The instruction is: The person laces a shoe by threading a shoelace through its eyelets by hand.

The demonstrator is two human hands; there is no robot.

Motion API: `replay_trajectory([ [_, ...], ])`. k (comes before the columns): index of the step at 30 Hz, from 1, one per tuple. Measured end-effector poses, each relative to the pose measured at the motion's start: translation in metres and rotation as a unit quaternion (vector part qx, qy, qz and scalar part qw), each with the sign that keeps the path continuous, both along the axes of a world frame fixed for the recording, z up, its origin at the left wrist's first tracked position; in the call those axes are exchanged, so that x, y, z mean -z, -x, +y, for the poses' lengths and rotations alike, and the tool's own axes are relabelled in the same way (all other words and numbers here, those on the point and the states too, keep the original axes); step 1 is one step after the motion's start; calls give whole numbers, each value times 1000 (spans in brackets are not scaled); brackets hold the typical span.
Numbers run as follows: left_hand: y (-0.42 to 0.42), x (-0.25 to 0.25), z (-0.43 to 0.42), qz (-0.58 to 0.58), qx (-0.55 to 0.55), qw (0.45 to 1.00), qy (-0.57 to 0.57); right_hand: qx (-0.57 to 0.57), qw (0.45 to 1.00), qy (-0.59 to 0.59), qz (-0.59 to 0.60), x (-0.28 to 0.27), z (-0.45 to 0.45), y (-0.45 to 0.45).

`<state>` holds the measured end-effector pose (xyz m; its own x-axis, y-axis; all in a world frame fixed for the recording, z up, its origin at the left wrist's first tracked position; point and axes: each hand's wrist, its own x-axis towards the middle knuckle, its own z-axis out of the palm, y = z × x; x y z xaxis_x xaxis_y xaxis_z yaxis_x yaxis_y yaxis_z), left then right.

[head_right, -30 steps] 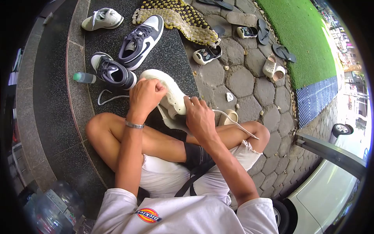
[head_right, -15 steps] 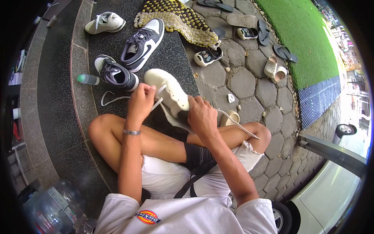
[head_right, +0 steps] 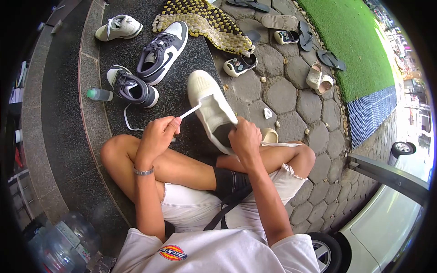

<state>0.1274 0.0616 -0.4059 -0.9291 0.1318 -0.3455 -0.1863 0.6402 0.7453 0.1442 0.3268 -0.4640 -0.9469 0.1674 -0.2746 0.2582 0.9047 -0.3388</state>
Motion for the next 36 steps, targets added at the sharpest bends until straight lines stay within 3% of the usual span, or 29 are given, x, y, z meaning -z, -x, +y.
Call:
replay_trajectory([
  [4, -1, -4, -13, 34, -49, 998, -26, -3, 999, 13, -44, -11, 5, 2],
  [8, -8, -28, -21, 31, -71, 995, -61, -92, 990, 85, -70, -90, 27, -13],
  [10, -19, -43, -21, 52, -76, 993, -73, -42, 983, 177, -37, -147, 31, -19],
  [14, -41, -83, -24, 106, -67, 992, -26, 29, 926, 347, 145, -187, 70, -28],
  [19, -62, -162, -55, 145, -83, 979, 118, 21, 953, 273, 132, -266, 104, -40],
  [21, -63, -200, -63, 131, -105, 968, 188, -32, 963, 232, 133, -285, 117, -42],
  [27, -62, -281, -73, 227, -138, 932, 244, -109, 975, 154, 119, -352, 144, -41],
  [29, -62, -291, -84, 270, -110, 927, 237, -258, 908, 212, 254, -344, 126, -23],
  [31, -61, -301, -92, 300, -77, 924, 224, -317, 842, 328, 288, -325, 118, -8],
  [35, -51, -314, -93, 378, -53, 917, 117, -264, 694, 658, 125, -284, 102, 10],
  [36, -49, -319, -90, 371, -50, 923, 89, -253, 673, 687, 102, -282, 92, 13],
])
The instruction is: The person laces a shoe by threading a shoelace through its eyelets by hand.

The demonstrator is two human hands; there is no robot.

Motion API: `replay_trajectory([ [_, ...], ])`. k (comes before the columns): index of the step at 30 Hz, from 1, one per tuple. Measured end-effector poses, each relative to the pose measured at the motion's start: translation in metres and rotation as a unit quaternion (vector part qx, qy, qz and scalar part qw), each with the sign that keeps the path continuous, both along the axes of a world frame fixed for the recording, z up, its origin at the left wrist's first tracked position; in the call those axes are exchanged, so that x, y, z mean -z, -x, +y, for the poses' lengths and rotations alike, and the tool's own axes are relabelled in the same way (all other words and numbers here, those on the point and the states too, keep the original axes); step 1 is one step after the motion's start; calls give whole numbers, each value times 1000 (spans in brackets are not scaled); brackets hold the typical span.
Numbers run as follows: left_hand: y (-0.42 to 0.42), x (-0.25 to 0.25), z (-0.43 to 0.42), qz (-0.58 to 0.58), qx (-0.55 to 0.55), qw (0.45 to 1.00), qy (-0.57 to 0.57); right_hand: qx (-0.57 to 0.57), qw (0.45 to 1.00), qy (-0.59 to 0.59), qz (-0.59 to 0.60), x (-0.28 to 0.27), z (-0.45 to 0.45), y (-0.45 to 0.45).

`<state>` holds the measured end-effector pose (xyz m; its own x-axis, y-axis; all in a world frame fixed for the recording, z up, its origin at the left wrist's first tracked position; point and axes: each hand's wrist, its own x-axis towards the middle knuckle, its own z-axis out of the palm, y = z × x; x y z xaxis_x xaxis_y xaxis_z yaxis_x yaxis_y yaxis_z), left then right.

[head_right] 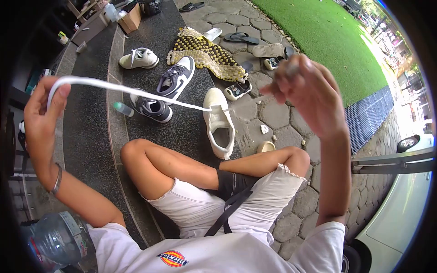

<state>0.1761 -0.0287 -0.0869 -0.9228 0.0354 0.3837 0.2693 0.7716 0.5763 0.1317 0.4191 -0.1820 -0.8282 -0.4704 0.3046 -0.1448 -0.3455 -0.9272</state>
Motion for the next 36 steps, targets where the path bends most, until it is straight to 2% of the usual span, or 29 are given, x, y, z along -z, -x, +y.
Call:
replay_trajectory([
  [2, 21, -2, 1, 86, 121, 988, -53, -4, 1000, 15, -26, 1, -21, 4],
  [4, 35, 8, 28, 139, 120, 954, -238, 14, 1000, -21, 6, 0, -38, 12],
  [6, 49, 15, 45, 60, 223, 918, -321, 26, 996, -64, 64, 0, -53, 22],
  [7, 51, 21, 58, 2, 244, 891, -384, 32, 998, -46, 43, -5, -62, 23],
  [8, 53, 31, 67, -58, 264, 855, -443, 32, 997, -40, 49, -9, -69, 23],
  [9, 63, 48, 67, -116, 439, 732, -508, 33, 997, -34, 56, -13, -75, 24],
  [10, 63, 45, 78, -131, 423, 770, -460, 36, 997, -29, 65, -19, -80, 24],
  [12, 56, 36, 105, -150, 377, 742, -533, 86, 993, -37, 69, -26, -91, 24],
  [13, 51, 29, 117, -107, 350, 765, -530, 101, 991, -34, 76, -28, -94, 27],
  [16, 59, 3, 127, -75, 397, 733, -547, 116, 990, 0, 80, -40, -101, 34],
  [19, 72, -26, 132, -7, 408, 751, -519, 122, 990, 10, 67, -50, -108, 41],
  [21, 61, -55, 135, -7, 391, 764, -513, 112, 991, 27, 67, -52, -113, 46],
  [26, 70, -55, 121, 40, 337, 826, -451, 83, 992, 48, 84, -46, -112, 52],
  [27, 78, -49, 106, 12, 362, 812, -457, 65, 994, 40, 81, -43, -105, 52],
  [28, 68, -43, 89, -13, 356, 863, -359, 33, 996, 10, 84, -40, -94, 50],
  [29, 59, -37, 73, -30, 353, 901, -251, -27, 991, -109, 71, -32, -75, 46],
  [30, 53, -13, 49, -29, 297, 950, -97, -91, 968, -224, 59, -25, -58, 43],
  [31, 47, 11, 25, -25, 244, 967, 68, -189, 886, -417, 75, -25, -47, 37],
  [32, 37, 31, 9, -53, 160, 974, 150, -280, 755, -586, 95, -24, -39, 34],
  [33, 27, 51, -7, -88, 82, 964, 237, -265, 739, -617, 57, -10, -31, 34],
  [34, 22, 61, -13, -150, -16, 950, 272, -250, 720, -647, 19, 11, -22, 35],
  [35, 23, 73, -18, -184, -24, 954, 237, -230, 700, -676, -19, 27, -17, 36],
  [36, 26, 88, -21, -219, -30, 954, 202, -229, 703, -672, -34, 37, -12, 39],
])
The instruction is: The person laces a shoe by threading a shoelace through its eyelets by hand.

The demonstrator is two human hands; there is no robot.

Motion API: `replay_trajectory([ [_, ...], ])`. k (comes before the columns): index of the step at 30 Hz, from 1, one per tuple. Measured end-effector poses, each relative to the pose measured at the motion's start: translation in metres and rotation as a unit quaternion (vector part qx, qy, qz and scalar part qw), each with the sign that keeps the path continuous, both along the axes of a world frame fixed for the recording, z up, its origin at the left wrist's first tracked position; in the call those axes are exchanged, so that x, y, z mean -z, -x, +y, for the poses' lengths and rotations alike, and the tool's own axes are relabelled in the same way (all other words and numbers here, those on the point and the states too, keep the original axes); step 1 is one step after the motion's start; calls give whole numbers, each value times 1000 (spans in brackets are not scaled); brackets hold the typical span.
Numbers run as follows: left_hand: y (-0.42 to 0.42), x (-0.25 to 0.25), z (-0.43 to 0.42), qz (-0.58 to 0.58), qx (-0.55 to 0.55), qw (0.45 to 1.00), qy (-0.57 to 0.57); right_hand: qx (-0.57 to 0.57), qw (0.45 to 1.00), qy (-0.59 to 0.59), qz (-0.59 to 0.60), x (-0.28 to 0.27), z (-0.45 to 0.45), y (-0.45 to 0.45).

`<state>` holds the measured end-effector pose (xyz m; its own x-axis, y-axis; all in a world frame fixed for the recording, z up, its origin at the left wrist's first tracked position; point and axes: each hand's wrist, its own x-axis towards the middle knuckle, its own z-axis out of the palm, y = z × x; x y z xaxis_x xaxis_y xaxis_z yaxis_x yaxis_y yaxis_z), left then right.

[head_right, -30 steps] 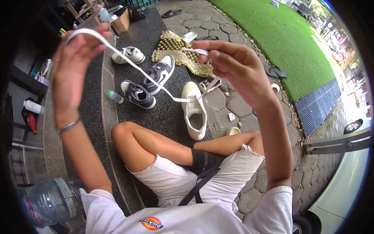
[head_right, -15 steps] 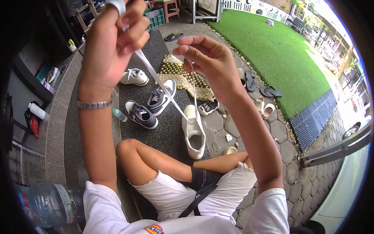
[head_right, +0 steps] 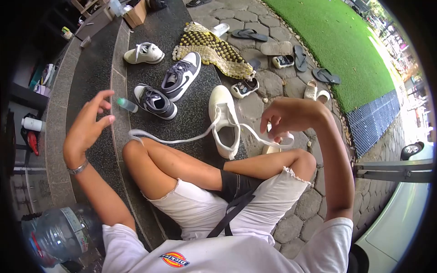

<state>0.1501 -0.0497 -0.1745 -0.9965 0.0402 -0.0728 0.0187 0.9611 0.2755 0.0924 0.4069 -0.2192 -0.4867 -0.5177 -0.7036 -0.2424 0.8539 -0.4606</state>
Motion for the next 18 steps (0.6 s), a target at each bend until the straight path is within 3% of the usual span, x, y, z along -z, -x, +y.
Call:
replay_trajectory([
  [2, 9, 35, 5, -1, -8, 1000, -24, 18, 1000, -2, -23, 12, 4, 8],
  [4, 28, 66, 40, 28, 53, 991, -122, -20, 994, 68, -89, 13, -7, 9],
  [6, 53, 88, 86, -68, 98, 978, -171, -52, 969, 149, -188, 10, -24, 7],
  [7, 64, 115, 103, -18, 151, 977, -149, -51, 970, 157, -180, 18, -28, 8],
  [8, 74, 148, 119, 32, 204, 970, -125, -14, 982, 136, -127, 29, -33, 12],
  [10, 92, 193, 156, 22, 249, 967, -40, 62, 994, 91, -14, 57, -44, 25],
  [12, 101, 239, 181, 81, 243, 964, -72, 116, 978, 60, 164, 97, -52, 36],
  [16, 106, 286, 190, 50, 184, 965, -179, 151, 969, 3, 198, 184, -53, 37],
  [18, 99, 283, 183, 2, 122, 976, -179, 195, 953, 62, 222, 213, -51, 32],
])
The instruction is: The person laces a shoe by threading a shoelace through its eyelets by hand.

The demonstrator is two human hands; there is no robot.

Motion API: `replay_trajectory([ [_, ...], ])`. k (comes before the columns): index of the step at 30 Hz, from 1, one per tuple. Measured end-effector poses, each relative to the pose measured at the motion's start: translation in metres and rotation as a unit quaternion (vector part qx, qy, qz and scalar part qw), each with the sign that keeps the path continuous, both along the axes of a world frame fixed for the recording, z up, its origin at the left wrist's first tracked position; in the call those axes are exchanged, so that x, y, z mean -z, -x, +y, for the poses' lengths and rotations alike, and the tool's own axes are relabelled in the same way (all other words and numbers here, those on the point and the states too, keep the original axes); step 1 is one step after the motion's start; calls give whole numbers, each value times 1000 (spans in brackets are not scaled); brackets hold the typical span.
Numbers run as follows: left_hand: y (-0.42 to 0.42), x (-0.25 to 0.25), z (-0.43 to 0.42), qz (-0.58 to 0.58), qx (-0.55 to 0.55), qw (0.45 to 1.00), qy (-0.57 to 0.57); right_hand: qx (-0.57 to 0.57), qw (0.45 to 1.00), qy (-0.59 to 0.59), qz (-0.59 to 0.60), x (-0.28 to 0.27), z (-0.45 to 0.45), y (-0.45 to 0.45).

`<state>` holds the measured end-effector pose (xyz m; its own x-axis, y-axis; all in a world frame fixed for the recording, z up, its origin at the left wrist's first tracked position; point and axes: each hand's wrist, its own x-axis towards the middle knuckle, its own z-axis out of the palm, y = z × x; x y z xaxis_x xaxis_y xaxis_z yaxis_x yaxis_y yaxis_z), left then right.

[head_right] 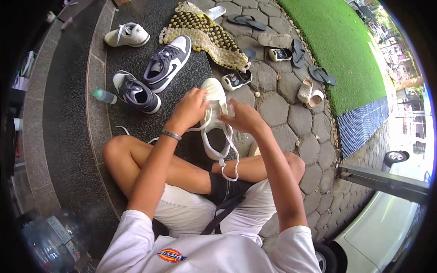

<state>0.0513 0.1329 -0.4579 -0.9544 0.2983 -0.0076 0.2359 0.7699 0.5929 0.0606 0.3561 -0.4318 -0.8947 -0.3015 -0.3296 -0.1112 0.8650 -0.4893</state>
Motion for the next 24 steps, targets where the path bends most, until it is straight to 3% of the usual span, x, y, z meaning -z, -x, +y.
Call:
replay_trajectory([
  [4, -5, 7, -13, -117, -95, 988, -13, -20, 985, 99, 138, 14, -15, 24],
  [6, -4, 15, -5, -165, -115, 978, -46, -96, 976, 73, 183, 13, -27, 41],
  [9, -1, 19, 4, -141, -145, 976, -81, -210, 957, 16, 199, 17, -41, 56],
  [13, 3, 24, 0, -159, -136, 973, -94, -289, 930, -19, 227, 29, -44, 71],
  [16, 0, 24, 1, -158, -126, 976, -83, -266, 944, -35, 192, 28, -36, 78],
  [18, -3, 25, 5, -147, -119, 979, -77, -167, 962, 135, 167, 26, -28, 87],
  [20, -6, 25, 7, -132, -114, 982, -75, -116, 979, 127, 108, 29, -25, 87],
  [24, -20, 16, 15, -182, -145, 972, -15, -14, 971, 162, 177, 31, -27, 57],
])
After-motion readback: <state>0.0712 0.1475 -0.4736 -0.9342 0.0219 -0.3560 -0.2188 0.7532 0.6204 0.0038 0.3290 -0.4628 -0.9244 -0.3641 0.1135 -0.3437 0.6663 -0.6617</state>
